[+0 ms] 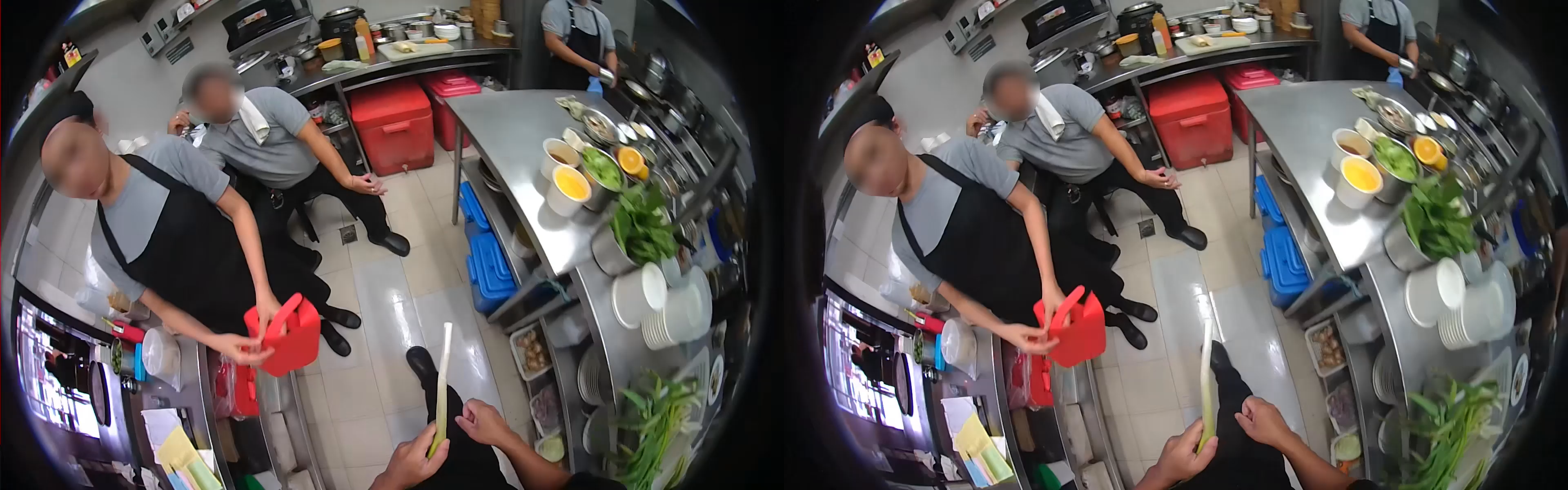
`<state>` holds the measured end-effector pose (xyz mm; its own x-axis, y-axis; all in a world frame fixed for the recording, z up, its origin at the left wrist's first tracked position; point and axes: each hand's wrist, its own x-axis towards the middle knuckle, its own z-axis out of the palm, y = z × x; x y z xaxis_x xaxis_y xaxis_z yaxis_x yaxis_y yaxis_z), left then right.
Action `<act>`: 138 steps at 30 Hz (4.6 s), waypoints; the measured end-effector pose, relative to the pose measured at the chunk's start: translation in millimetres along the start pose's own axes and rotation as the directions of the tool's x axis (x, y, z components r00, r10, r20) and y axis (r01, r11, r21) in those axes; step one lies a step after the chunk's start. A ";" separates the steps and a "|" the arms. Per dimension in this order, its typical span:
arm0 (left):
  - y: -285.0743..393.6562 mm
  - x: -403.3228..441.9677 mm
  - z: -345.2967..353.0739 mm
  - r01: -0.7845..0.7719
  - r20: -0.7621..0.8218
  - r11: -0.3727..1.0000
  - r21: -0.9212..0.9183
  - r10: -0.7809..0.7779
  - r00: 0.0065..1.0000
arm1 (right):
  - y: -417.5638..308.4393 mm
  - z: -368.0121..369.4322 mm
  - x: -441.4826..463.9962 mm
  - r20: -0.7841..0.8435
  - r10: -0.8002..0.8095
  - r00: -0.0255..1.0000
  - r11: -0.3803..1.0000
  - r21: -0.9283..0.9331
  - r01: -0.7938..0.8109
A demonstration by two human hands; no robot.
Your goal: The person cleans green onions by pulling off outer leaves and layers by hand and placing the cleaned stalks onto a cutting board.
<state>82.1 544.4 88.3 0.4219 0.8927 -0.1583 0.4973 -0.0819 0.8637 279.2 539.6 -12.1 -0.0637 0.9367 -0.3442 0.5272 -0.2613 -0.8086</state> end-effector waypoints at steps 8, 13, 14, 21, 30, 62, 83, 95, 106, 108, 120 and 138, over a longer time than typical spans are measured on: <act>-23.7 163.5 -85.9 0.300 -0.035 0.935 -0.188 -0.312 0.950 | -24.9 9.0 225.4 0.083 -0.005 0.997 0.997 0.076 -0.001; -30.8 253.4 -132.8 0.345 -0.016 0.900 -0.265 -0.362 0.932 | -52.5 -14.5 334.1 0.097 -0.332 0.938 0.938 0.134 0.319; -36.8 264.9 -136.8 0.353 -0.019 0.894 -0.274 -0.372 0.928 | -58.1 -15.5 346.9 0.171 -0.190 0.967 0.926 0.358 0.118; -66.3 323.8 -154.7 0.189 -0.201 0.965 -0.183 -0.225 0.953 | -111.0 -43.4 372.2 0.550 -0.129 0.825 0.570 0.722 -0.392; -79.3 331.0 -152.9 0.197 -0.299 0.929 -0.314 -0.294 0.908 | -136.7 -49.0 353.2 0.496 -0.274 0.824 0.659 0.721 -0.215; 12.7 47.8 23.6 -0.108 -0.034 0.730 -0.675 0.115 0.993 | -60.4 -20.1 -55.4 0.007 -0.020 1.000 0.687 0.726 0.008; 63.3 -26.4 168.1 -0.047 0.054 0.849 -0.526 0.088 0.995 | 58.8 -71.9 -180.8 0.080 -0.061 0.995 0.629 0.777 -0.023; 59.0 -36.5 154.8 -0.225 -0.292 0.867 -0.444 0.098 0.951 | 68.0 -62.2 -192.2 0.161 -0.178 0.971 0.676 0.737 0.002; 61.2 -32.8 125.9 -0.241 -0.298 0.838 -0.489 0.098 0.949 | 45.9 -49.9 -180.5 0.139 -0.093 0.986 0.692 0.721 -0.037; 59.5 -33.4 125.2 -0.262 -0.332 0.838 -0.479 0.104 0.938 | 48.8 -47.8 -183.1 0.150 -0.062 0.987 0.710 0.702 -0.062; 50.8 -7.5 87.1 -0.369 -0.453 0.776 -0.511 0.122 0.883 | 105.8 -43.8 -178.7 0.171 0.081 0.982 0.997 -0.006 -0.081; 40.5 -45.0 148.5 -0.163 -0.168 0.921 -0.353 0.110 0.980 | 25.1 -36.7 -174.9 -0.359 0.014 0.933 0.700 0.670 0.247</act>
<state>195.9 435.1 59.2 0.3409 0.9399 0.0198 0.1220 -0.0651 0.9904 334.6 377.7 45.3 0.2520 0.9542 -0.1613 -0.2148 -0.1074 -0.9707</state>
